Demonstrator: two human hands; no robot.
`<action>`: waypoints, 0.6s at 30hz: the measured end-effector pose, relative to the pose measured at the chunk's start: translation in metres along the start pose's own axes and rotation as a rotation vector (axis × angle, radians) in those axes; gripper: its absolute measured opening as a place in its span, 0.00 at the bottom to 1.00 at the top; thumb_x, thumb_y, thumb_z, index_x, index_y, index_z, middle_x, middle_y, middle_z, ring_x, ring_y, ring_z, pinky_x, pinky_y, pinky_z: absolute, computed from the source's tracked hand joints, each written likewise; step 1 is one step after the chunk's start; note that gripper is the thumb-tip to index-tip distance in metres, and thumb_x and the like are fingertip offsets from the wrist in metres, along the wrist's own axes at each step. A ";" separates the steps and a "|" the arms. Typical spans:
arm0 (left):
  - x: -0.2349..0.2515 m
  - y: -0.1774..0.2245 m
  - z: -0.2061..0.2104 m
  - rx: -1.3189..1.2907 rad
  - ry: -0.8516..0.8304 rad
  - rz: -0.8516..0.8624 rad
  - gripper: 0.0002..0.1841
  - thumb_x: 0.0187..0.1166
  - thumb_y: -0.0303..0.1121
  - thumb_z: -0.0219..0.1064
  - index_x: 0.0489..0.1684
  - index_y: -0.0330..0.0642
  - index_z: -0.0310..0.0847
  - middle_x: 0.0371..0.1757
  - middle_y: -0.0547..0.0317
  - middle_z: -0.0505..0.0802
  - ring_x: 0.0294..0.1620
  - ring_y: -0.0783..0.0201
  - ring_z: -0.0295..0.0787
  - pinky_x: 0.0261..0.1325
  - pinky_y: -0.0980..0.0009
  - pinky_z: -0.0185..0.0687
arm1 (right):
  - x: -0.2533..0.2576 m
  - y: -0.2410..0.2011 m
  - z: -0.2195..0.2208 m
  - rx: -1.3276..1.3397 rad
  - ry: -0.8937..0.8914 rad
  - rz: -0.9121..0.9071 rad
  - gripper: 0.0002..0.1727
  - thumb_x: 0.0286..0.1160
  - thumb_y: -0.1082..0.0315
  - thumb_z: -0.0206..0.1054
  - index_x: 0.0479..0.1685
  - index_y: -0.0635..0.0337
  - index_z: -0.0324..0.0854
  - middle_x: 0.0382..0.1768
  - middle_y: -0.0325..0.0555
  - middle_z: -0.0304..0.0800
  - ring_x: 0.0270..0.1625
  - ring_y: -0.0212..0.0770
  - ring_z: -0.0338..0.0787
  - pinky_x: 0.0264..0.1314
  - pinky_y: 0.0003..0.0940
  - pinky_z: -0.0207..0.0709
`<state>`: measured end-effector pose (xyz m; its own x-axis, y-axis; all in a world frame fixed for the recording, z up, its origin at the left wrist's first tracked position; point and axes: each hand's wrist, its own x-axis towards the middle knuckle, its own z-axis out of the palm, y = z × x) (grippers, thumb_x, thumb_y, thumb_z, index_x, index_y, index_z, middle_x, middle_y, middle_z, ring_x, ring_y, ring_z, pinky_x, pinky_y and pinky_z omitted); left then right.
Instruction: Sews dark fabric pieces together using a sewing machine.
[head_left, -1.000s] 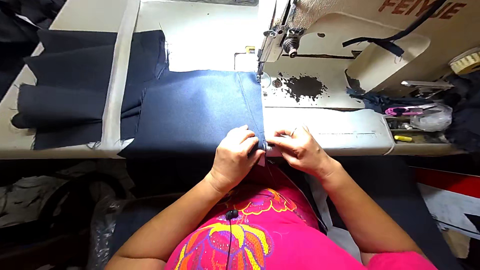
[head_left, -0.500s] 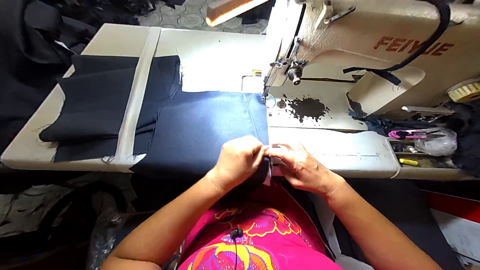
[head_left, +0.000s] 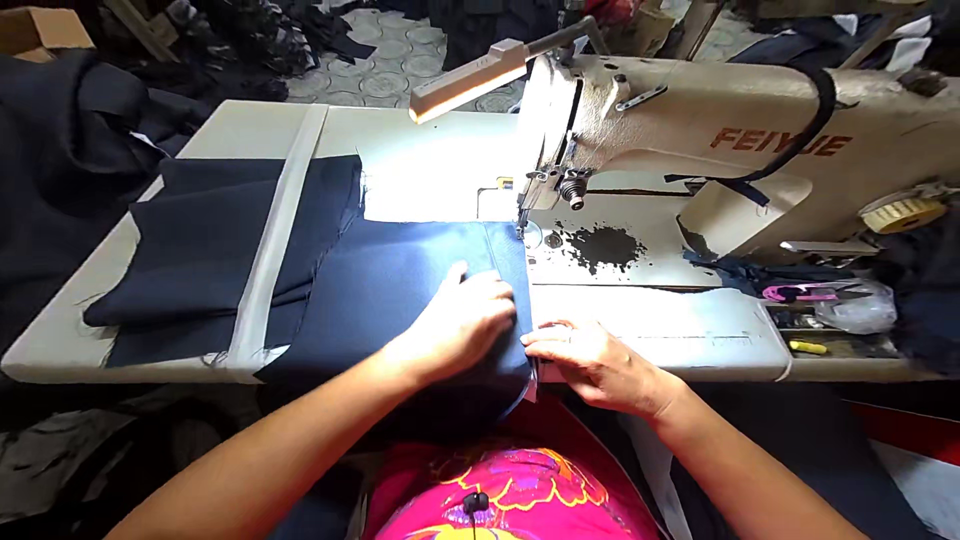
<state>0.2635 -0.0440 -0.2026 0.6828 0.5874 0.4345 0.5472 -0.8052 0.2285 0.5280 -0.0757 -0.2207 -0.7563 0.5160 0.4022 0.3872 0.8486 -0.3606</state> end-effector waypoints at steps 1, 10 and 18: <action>-0.010 0.009 0.003 -0.047 -0.015 0.025 0.15 0.85 0.38 0.59 0.49 0.46 0.93 0.60 0.56 0.95 0.72 0.50 0.86 0.75 0.28 0.66 | 0.000 0.001 -0.001 0.009 -0.001 -0.005 0.22 0.72 0.74 0.56 0.58 0.53 0.92 0.62 0.40 0.94 0.71 0.46 0.86 0.73 0.47 0.74; -0.026 0.002 0.008 -0.150 -0.128 -0.017 0.21 0.85 0.42 0.55 0.71 0.53 0.86 0.76 0.58 0.87 0.86 0.45 0.72 0.75 0.17 0.52 | 0.010 0.025 -0.006 0.114 -0.022 -0.072 0.20 0.70 0.73 0.58 0.53 0.54 0.94 0.59 0.41 0.96 0.68 0.47 0.87 0.72 0.49 0.74; 0.001 -0.030 0.012 -0.100 -0.149 -0.027 0.22 0.87 0.44 0.52 0.71 0.54 0.86 0.77 0.60 0.87 0.87 0.46 0.71 0.77 0.17 0.49 | 0.035 0.052 -0.016 0.065 -0.012 -0.056 0.21 0.65 0.76 0.57 0.49 0.56 0.96 0.56 0.42 0.96 0.68 0.46 0.88 0.74 0.49 0.73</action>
<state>0.2536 -0.0183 -0.2199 0.7370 0.6082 0.2947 0.5205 -0.7890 0.3266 0.5306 -0.0115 -0.2123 -0.7820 0.4663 0.4137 0.3094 0.8665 -0.3917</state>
